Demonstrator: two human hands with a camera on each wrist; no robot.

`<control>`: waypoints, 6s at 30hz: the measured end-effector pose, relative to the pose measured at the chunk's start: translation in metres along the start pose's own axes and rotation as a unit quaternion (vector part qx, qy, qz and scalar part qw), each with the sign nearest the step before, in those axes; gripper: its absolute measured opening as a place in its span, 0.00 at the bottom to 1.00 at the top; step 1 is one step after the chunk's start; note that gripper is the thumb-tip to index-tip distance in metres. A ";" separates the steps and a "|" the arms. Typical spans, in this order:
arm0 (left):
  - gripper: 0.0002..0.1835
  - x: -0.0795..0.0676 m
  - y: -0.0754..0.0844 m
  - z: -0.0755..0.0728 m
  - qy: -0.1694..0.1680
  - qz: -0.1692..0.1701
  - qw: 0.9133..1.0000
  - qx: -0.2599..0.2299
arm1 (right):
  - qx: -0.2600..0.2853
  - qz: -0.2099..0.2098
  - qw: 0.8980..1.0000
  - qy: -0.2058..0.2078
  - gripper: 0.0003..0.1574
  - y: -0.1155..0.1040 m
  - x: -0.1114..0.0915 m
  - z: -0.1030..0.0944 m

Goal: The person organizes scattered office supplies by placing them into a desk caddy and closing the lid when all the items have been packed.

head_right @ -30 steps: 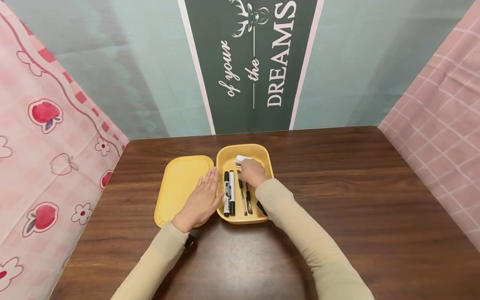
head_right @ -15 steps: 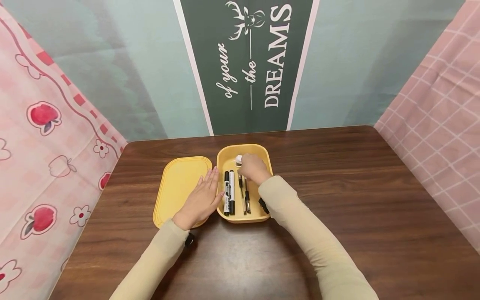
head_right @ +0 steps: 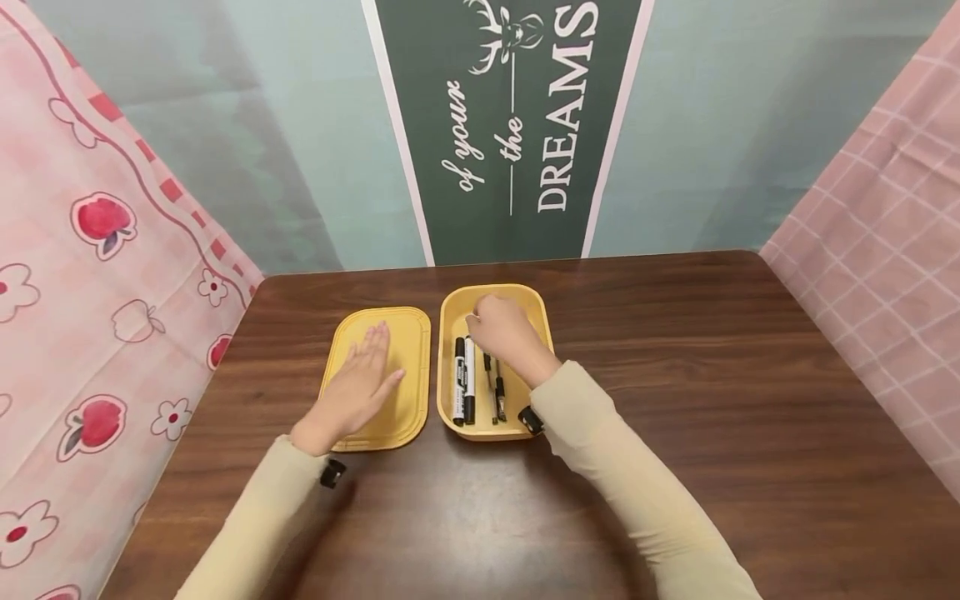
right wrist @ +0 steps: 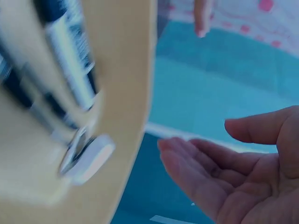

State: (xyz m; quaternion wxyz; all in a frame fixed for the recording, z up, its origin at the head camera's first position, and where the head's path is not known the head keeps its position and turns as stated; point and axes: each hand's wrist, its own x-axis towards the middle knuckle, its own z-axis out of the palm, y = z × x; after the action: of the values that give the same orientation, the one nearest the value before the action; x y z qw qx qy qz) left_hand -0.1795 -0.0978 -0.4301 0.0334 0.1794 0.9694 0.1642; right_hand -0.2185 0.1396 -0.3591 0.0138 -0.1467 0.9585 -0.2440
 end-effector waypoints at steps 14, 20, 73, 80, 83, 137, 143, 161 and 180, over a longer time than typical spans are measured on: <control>0.39 -0.037 -0.085 -0.003 -0.001 -0.062 0.998 0.030 | -0.033 -0.109 0.994 0.002 0.44 -0.096 -0.066 0.099; 0.39 -0.049 -0.097 0.002 -0.013 -0.072 0.996 0.050 | -0.025 -0.014 0.998 -0.048 0.47 -0.083 -0.043 0.144; 0.38 -0.082 -0.107 -0.031 -0.027 -0.066 0.996 -0.052 | 0.091 0.003 0.996 0.004 0.40 -0.081 -0.027 0.140; 0.40 -0.092 -0.104 -0.053 -0.020 -0.073 0.994 -0.074 | 0.148 -0.013 0.989 0.004 0.41 -0.094 -0.030 0.118; 0.40 -0.088 -0.097 -0.059 -0.009 -0.064 0.994 -0.083 | 0.157 -0.010 0.987 0.024 0.40 -0.092 -0.030 0.104; 0.23 0.017 0.068 -0.007 0.122 -0.084 0.894 -0.423 | 0.567 0.155 0.799 0.123 0.29 0.083 -0.073 -0.010; 0.23 0.017 0.067 -0.006 0.129 -0.089 0.914 -0.375 | 0.577 0.151 0.794 0.117 0.27 0.084 -0.074 -0.013; 0.21 0.014 0.078 0.002 0.141 -0.057 0.947 -0.282 | 0.653 0.098 0.747 0.079 0.24 0.090 -0.080 -0.039; 0.10 0.018 0.088 0.014 0.135 -0.028 0.955 -0.263 | 0.657 0.036 0.753 -0.017 0.23 0.095 -0.082 -0.066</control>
State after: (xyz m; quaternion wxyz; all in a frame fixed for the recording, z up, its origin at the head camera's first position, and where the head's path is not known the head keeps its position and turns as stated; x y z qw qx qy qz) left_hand -0.1650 -0.0098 -0.4142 -0.0468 0.1130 0.8919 0.4354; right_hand -0.1725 0.2736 -0.3498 0.1314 -0.0712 0.5663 -0.8106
